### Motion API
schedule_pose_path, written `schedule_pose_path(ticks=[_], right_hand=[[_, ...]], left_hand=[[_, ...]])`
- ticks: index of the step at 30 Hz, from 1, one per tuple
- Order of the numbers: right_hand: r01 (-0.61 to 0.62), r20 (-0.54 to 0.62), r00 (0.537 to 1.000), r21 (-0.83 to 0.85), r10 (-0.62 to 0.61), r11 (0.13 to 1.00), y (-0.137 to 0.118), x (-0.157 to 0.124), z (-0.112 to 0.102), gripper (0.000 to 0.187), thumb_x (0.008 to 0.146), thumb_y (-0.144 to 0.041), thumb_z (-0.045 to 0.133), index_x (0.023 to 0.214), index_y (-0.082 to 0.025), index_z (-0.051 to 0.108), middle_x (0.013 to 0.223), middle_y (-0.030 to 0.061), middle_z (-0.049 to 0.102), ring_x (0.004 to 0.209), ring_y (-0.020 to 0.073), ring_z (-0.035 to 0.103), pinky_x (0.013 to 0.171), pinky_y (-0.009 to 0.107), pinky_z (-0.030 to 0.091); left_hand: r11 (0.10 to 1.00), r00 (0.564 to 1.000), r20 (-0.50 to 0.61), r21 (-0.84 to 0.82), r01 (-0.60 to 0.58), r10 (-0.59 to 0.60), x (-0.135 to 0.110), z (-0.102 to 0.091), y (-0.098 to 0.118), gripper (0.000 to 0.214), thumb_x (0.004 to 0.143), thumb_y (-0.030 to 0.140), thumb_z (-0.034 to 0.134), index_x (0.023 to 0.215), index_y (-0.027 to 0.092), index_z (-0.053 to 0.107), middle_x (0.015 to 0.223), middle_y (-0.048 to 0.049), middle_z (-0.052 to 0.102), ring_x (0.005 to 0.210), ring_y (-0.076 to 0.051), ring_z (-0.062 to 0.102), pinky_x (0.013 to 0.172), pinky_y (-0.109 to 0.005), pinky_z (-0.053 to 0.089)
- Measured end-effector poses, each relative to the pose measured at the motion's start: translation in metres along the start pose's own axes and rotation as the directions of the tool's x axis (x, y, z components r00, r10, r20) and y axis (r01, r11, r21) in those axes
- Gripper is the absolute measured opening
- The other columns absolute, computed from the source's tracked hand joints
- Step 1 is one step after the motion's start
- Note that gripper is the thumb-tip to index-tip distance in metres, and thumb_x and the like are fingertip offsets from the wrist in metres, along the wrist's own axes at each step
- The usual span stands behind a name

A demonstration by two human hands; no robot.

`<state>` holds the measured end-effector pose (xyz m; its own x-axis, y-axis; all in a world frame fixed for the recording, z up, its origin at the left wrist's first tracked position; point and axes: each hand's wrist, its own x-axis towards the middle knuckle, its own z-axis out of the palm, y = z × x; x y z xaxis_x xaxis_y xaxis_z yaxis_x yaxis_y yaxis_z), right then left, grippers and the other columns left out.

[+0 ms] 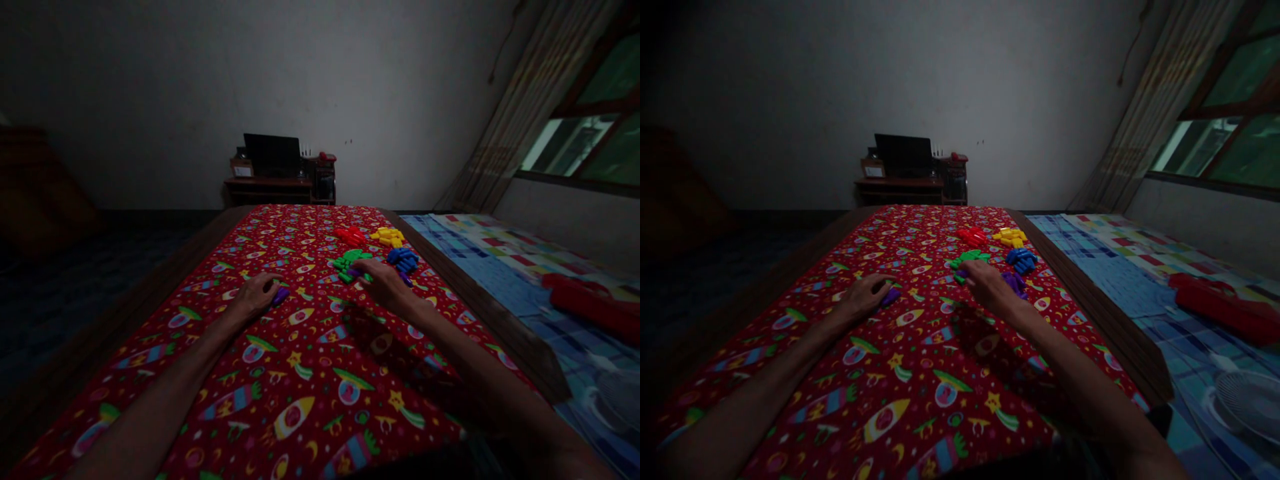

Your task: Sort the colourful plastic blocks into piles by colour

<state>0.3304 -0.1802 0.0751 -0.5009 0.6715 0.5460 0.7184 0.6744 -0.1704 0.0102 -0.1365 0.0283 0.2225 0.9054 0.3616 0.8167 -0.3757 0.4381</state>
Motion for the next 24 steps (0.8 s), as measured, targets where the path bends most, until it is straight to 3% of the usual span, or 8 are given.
schedule_pose_path(ticks=[2,5,11,14,18,21,24], right_hand=[[-0.107,0.025,0.994,-0.087,0.110,0.990,0.027,-0.012,-0.025,0.023,0.085,-0.009,0.052,0.106,-0.015,0.059,0.096,0.0101,0.067,0.085,0.0183,0.060,0.075,0.028,0.045],[-0.149,0.169,0.969,-0.185,0.181,0.971,0.049,-0.022,-0.044,0.035,0.082,-0.006,0.050,0.115,-0.012,0.058,0.093,0.0107,0.068,0.080,0.0180,0.060,0.071,0.027,0.044],[-0.106,0.294,0.942,-0.190,0.159,0.976,0.051,-0.024,-0.039,0.046,0.081,-0.006,0.051,0.126,-0.012,0.056,0.093,0.0103,0.070,0.078,0.0161,0.060,0.068,0.025,0.042],[-0.132,0.271,0.947,-0.168,0.175,0.977,0.052,-0.024,-0.039,0.043,0.082,-0.010,0.054,0.124,-0.013,0.059,0.089,0.0093,0.070,0.072,0.0152,0.060,0.064,0.023,0.040],[-0.133,0.122,0.982,-0.098,0.144,0.986,0.047,-0.025,-0.045,0.030,0.088,-0.013,0.050,0.114,-0.014,0.064,0.085,0.0081,0.071,0.068,0.0144,0.060,0.063,0.023,0.040],[-0.113,0.060,0.992,0.000,0.113,0.994,0.027,-0.024,-0.041,0.025,0.093,-0.016,0.045,0.105,-0.014,0.067,0.081,0.0075,0.070,0.066,0.0139,0.060,0.062,0.023,0.041],[0.008,0.066,0.998,0.145,-0.017,0.989,-0.001,-0.023,-0.022,0.024,0.095,-0.022,0.048,0.111,-0.016,0.064,0.091,0.0085,0.071,0.076,0.0150,0.064,0.067,0.023,0.046]], left_hand=[[0.999,0.999,0.029,0.007,0.036,-0.036,-0.001,-0.001,0.003,0.043,0.083,0.041,0.041,0.106,0.018,0.069,0.106,-0.0080,0.071,0.092,-0.023,0.065,0.085,-0.031,0.050],[0.998,0.997,0.052,0.015,0.059,-0.060,0.000,-0.002,0.006,0.047,0.082,0.045,0.040,0.106,0.017,0.069,0.110,-0.0092,0.071,0.096,-0.025,0.066,0.087,-0.033,0.050],[0.999,0.987,0.158,-0.039,-0.036,0.042,0.000,-0.004,0.012,0.052,0.075,0.053,0.050,0.109,0.017,0.069,0.112,-0.0107,0.070,0.099,-0.027,0.065,0.088,-0.035,0.051],[0.995,0.981,0.181,-0.076,-0.058,0.071,-0.003,-0.001,0.021,0.051,0.072,0.049,0.054,0.109,0.017,0.069,0.112,-0.0103,0.071,0.098,-0.027,0.066,0.087,-0.035,0.051],[0.982,0.985,0.150,-0.179,-0.054,0.082,-0.010,0.007,0.053,0.045,0.073,0.043,0.059,0.109,0.019,0.069,0.100,-0.0064,0.073,0.089,-0.024,0.067,0.082,-0.033,0.052],[0.952,0.991,0.121,-0.306,-0.010,0.050,-0.013,0.016,0.087,0.045,0.073,0.043,0.063,0.113,0.022,0.067,0.095,-0.0022,0.073,0.083,-0.021,0.067,0.076,-0.031,0.053],[0.879,0.993,0.105,-0.477,-0.001,0.059,-0.011,0.031,0.114,0.049,0.073,0.040,0.065,0.117,0.019,0.064,0.098,-0.0052,0.072,0.086,-0.021,0.067,0.078,-0.031,0.053]])
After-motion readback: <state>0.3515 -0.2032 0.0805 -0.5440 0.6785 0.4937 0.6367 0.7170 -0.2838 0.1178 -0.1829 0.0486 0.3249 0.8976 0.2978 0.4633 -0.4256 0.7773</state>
